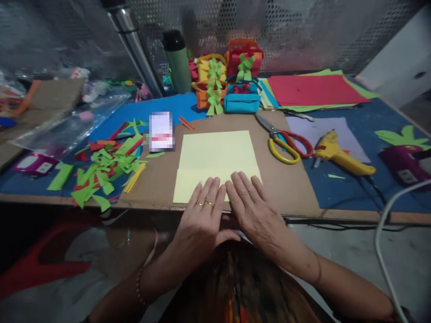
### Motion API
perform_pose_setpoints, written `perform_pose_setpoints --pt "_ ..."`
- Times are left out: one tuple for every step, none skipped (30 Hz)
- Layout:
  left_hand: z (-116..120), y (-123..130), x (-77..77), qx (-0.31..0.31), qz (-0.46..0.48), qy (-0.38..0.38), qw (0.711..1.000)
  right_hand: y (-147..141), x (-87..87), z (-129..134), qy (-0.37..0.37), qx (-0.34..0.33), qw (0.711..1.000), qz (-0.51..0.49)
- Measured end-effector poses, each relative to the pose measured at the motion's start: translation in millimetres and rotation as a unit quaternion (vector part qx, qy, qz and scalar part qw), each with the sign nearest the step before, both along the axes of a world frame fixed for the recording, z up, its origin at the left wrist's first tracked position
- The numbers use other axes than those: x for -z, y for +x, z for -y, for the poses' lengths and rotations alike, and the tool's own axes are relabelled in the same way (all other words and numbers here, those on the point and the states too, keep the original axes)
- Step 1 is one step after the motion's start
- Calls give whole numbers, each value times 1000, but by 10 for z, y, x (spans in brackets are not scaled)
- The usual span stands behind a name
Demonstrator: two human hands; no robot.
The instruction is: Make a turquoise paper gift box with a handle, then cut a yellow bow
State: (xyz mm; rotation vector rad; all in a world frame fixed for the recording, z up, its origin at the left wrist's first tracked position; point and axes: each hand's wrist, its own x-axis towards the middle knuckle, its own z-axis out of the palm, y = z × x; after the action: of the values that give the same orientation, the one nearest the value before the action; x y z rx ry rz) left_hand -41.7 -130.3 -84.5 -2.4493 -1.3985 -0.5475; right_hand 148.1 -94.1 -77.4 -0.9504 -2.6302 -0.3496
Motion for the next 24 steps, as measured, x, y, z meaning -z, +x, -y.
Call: perform_pose_setpoints --pt "3 -6 8 -1 2 5 1000 23 -19 -4 3 -3 1000 2" --pt "5 -11 11 -2 1 5 1000 55 -35 -6 4 -4 1000 3" --pt "5 -13 11 -4 0 6 1000 99 -48 -4 4 -4 1000 3" --pt "5 -14 8 -5 -3 6 1000 152 -56 1 2 0 1000 2" --pt "3 -14 5 -6 -5 8 1000 213 -60 9 0 6 1000 0" --pt "0 -16 2 -7 -8 10 1000 282 -61 21 -1 14 1000 -2" --pt "-2 -19 0 -7 -10 11 1000 356 -59 35 -2 22 1000 -1" --pt "-5 -23 -2 -6 -12 14 1000 434 -58 53 2 29 1000 1" --pt "-7 -28 -2 -5 -14 14 1000 513 -62 74 10 37 999 3" --pt "-8 -33 -1 -5 -15 13 1000 591 -74 96 23 47 999 5" --pt "-9 -37 1 -4 -14 13 1000 665 -97 119 40 60 997 5" --pt "-10 -39 4 -1 -12 14 1000 730 -133 141 61 77 995 1" --pt "-12 -40 8 1 -8 15 1000 782 -182 160 83 97 992 -6" --pt "-14 -41 12 3 -6 15 1000 814 -239 174 103 120 987 -14" --pt "-17 -40 17 4 -5 14 1000 823 -299 181 121 141 982 -25" --pt "-22 -41 22 6 -4 16 1000 807 -352 180 135 157 978 -36" --pt "-27 -41 26 7 -3 18 1000 767 -391 170 144 160 975 -50" --pt "-32 -42 30 6 -3 20 1000 708 -409 151 143 147 977 -61" --pt "-36 -44 33 8 -4 26 1000 638 -402 127 127 115 983 -68" --pt "-40 -45 36 10 -6 31 999 567 -372 100 97 67 991 -69" --pt "-43 -46 38 11 -10 33 999 504 -322 73 52 19 997 -57" --pt "-45 -47 41 10 -17 32 999 457 -260 51 15 -21 999 -43" --pt "-46 -46 46 7 -24 31 999 430 -195 35 -10 -40 999 -32" --pt "-49 -45 52 4 -30 30 999 423 -135 26 -24 -45 998 -26"
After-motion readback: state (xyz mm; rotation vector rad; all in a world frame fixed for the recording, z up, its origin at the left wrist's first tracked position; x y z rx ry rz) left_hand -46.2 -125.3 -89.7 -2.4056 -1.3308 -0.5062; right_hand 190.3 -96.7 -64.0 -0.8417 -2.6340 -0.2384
